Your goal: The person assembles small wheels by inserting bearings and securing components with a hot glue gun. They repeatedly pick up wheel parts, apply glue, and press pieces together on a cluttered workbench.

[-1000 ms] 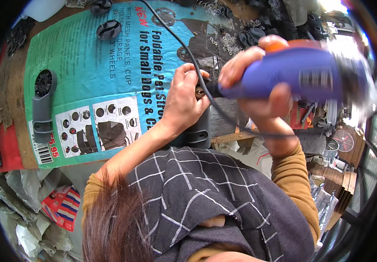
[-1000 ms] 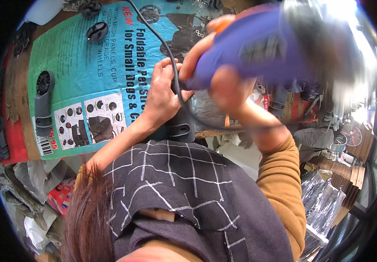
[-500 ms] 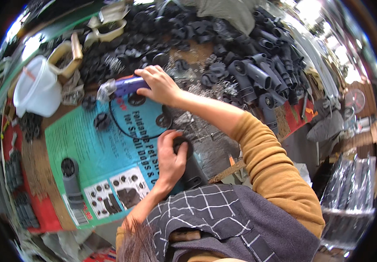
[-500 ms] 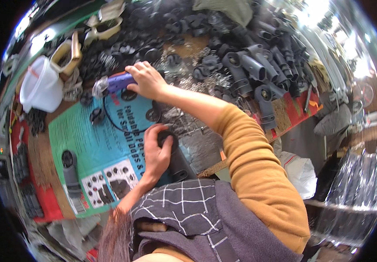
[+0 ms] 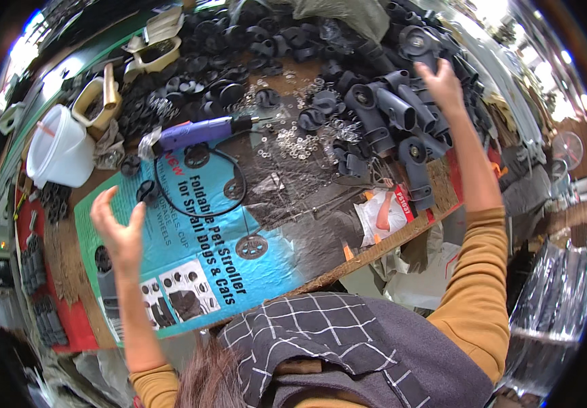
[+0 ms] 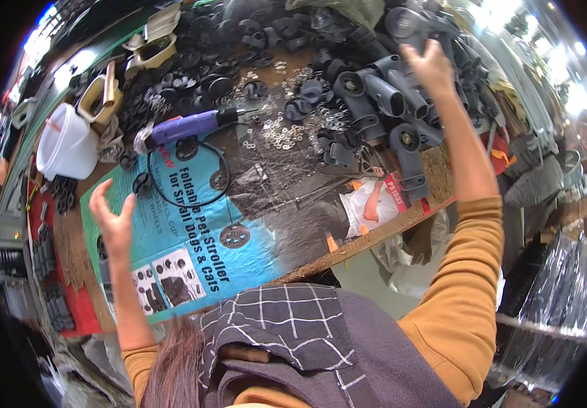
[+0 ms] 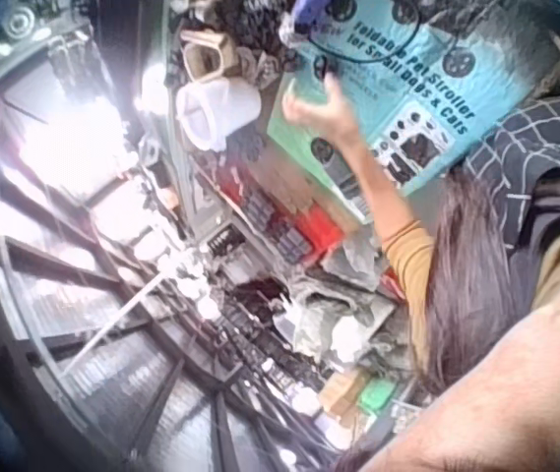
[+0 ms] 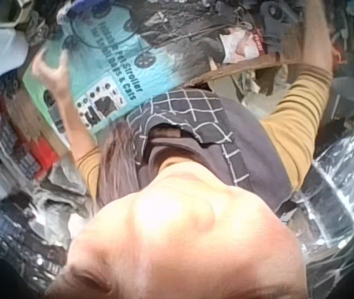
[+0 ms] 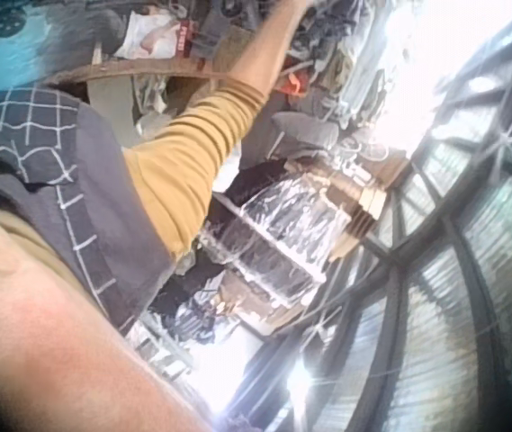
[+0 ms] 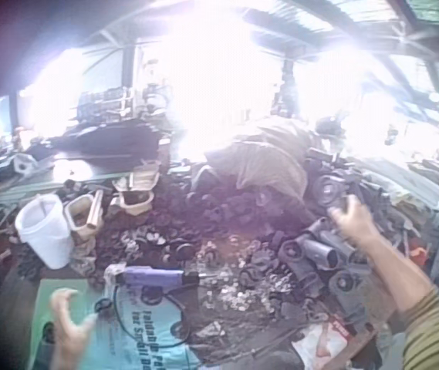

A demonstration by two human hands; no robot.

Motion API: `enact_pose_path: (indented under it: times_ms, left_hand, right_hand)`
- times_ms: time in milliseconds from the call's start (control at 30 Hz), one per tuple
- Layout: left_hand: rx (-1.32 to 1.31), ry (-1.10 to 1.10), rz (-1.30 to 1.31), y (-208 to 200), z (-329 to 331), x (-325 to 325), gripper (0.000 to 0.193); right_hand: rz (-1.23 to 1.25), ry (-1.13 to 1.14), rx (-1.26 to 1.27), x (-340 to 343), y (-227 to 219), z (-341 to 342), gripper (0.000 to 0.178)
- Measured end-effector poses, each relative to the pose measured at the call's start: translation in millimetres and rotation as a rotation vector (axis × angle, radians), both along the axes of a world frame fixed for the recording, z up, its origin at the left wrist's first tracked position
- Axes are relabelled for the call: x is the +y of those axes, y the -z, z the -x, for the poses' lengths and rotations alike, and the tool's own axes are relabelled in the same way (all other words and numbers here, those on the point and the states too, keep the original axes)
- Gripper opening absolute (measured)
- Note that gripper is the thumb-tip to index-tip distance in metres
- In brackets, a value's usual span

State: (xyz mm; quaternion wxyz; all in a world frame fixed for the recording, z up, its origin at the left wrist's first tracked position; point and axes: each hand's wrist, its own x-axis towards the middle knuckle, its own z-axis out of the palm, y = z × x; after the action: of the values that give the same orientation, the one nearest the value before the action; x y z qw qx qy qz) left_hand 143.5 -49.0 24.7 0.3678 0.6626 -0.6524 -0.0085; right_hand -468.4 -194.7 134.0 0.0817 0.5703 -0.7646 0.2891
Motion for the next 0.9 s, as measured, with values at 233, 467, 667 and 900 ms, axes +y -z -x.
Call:
enact_pose_path:
  times_ms: [233, 467, 667, 900]
  left_hand:
    - [-0.041, -0.308, -0.702, 23, -143, 58, 0.091]
    - [-0.027, 0.1, -0.345, -31, -4, 50, 0.062]
    - [0.142, 0.267, -0.539, -6, 180, 45, 0.062]
    - [0.242, 0.256, -0.484, 14, 190, 51, 0.067]
  right_hand:
    - [-0.246, 0.113, 0.174, -38, 36, 111, 0.064]
    - [0.268, -0.446, 0.288, -2, 16, -45, 0.021]
    - [-0.113, -0.745, 0.148, -35, 105, -238, 0.02]
    - [-0.447, -0.482, 0.189, -68, 129, -264, 0.032]
